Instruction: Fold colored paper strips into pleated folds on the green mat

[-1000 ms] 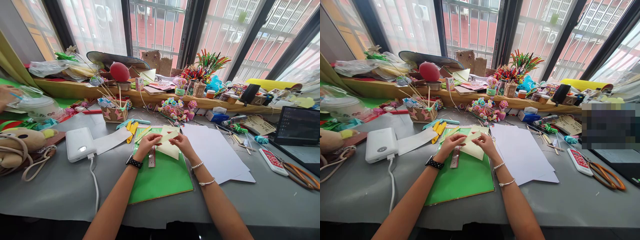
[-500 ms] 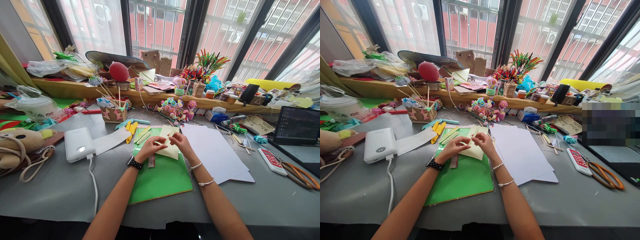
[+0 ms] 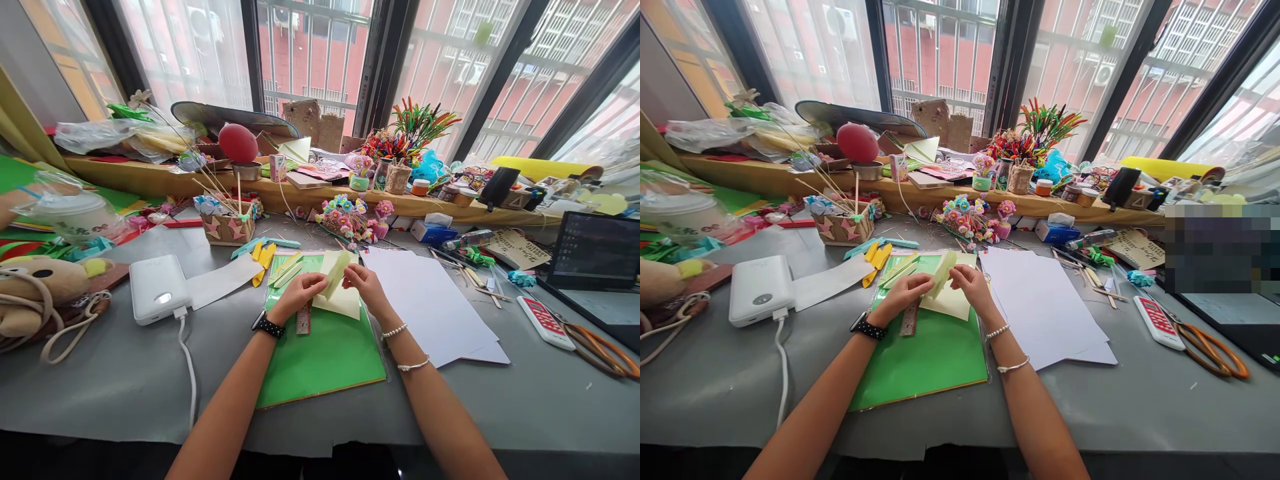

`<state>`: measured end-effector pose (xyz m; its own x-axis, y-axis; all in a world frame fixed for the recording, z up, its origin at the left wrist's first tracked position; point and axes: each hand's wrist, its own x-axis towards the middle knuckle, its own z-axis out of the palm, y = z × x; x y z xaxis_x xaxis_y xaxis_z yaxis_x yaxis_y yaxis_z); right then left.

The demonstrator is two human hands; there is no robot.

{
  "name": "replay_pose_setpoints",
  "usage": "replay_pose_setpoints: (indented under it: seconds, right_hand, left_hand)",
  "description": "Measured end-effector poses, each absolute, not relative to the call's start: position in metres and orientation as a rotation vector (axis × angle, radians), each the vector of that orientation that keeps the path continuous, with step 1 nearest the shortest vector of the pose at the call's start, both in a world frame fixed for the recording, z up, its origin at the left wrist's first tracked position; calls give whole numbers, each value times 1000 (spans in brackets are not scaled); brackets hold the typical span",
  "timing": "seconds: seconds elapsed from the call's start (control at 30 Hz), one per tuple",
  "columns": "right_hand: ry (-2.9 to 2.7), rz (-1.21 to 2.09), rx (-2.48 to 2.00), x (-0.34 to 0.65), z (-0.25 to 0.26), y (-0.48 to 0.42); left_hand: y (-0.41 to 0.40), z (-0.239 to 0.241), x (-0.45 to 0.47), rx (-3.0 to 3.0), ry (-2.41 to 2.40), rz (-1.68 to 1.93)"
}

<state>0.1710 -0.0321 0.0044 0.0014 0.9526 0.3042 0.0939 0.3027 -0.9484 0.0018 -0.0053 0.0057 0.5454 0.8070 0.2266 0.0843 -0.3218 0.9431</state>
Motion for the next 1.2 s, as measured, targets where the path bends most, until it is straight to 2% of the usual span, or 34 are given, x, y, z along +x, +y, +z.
replay_pose_setpoints:
  seconds: [0.33,0.63,0.93,1.2]
  right_hand:
    - [-1590,771,-1114,167,1,-34]
    - [-1499,411,-1353,157,0,-37]
    - [-1619,336,-1292,152,0,-40]
    - [-1731,105,-1278,149,-1,-44]
  left_hand:
    - [-5,5,3,1805,810,824]
    - [-4,-2,6,1988,914,833]
    - [0,-2,5,1645,822,920]
    - [-2,0,5,1481,832,962]
